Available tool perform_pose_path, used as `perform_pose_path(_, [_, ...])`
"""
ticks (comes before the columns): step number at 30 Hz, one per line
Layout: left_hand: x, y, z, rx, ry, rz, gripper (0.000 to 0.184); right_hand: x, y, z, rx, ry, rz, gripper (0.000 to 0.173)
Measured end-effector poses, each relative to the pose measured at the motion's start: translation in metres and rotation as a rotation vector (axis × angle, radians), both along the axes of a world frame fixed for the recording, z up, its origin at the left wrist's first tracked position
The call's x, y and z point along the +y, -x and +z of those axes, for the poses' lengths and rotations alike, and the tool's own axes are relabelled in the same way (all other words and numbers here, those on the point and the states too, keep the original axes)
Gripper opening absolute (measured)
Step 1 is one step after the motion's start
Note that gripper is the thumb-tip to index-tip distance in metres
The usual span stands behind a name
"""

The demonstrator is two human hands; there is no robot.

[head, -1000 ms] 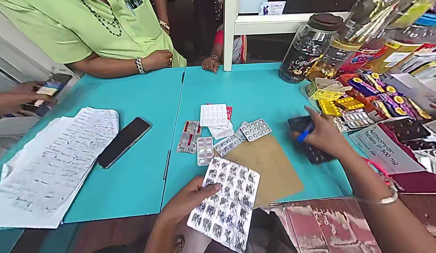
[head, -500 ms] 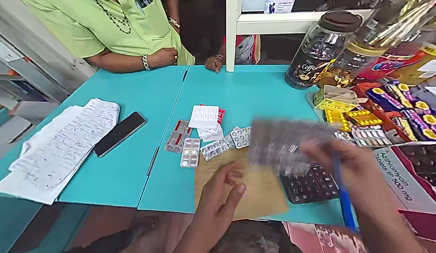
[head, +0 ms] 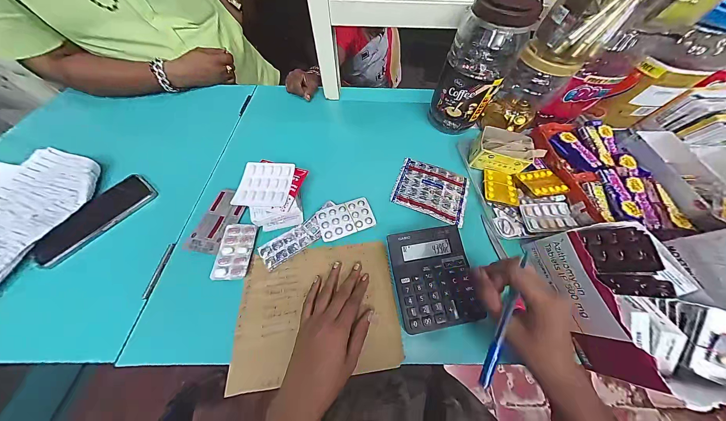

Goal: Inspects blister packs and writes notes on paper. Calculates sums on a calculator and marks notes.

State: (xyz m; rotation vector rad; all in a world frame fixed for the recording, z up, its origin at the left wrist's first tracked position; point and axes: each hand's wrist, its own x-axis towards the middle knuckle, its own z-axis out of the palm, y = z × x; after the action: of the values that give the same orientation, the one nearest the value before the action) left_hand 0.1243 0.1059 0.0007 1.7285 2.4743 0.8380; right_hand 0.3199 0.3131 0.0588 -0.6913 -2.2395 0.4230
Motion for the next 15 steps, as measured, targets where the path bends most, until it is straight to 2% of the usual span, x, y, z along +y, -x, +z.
perform_pose_path(3, [-0.001, -0.005, 0.003, 0.010, -0.002, -0.014, 0.047, -0.011, -0.012, -0.034, 0.053, -0.137, -0.046, 0.018])
perform_pose_path(7, [0.004, -0.013, 0.005, 0.040, -0.016, -0.033, 0.043, -0.010, -0.009, -0.040, -0.004, -0.239, -0.086, 0.018])
perform_pose_path(12, [0.005, -0.015, 0.004, 0.049, -0.020, -0.025, 0.041, -0.008, -0.008, -0.034, -0.078, -0.237, -0.060, 0.020])
perform_pose_path(15, [0.006, -0.015, 0.005, 0.054, -0.020, -0.023, 0.040, -0.022, -0.003, -0.027, 0.007, -0.110, 0.085, 0.018])
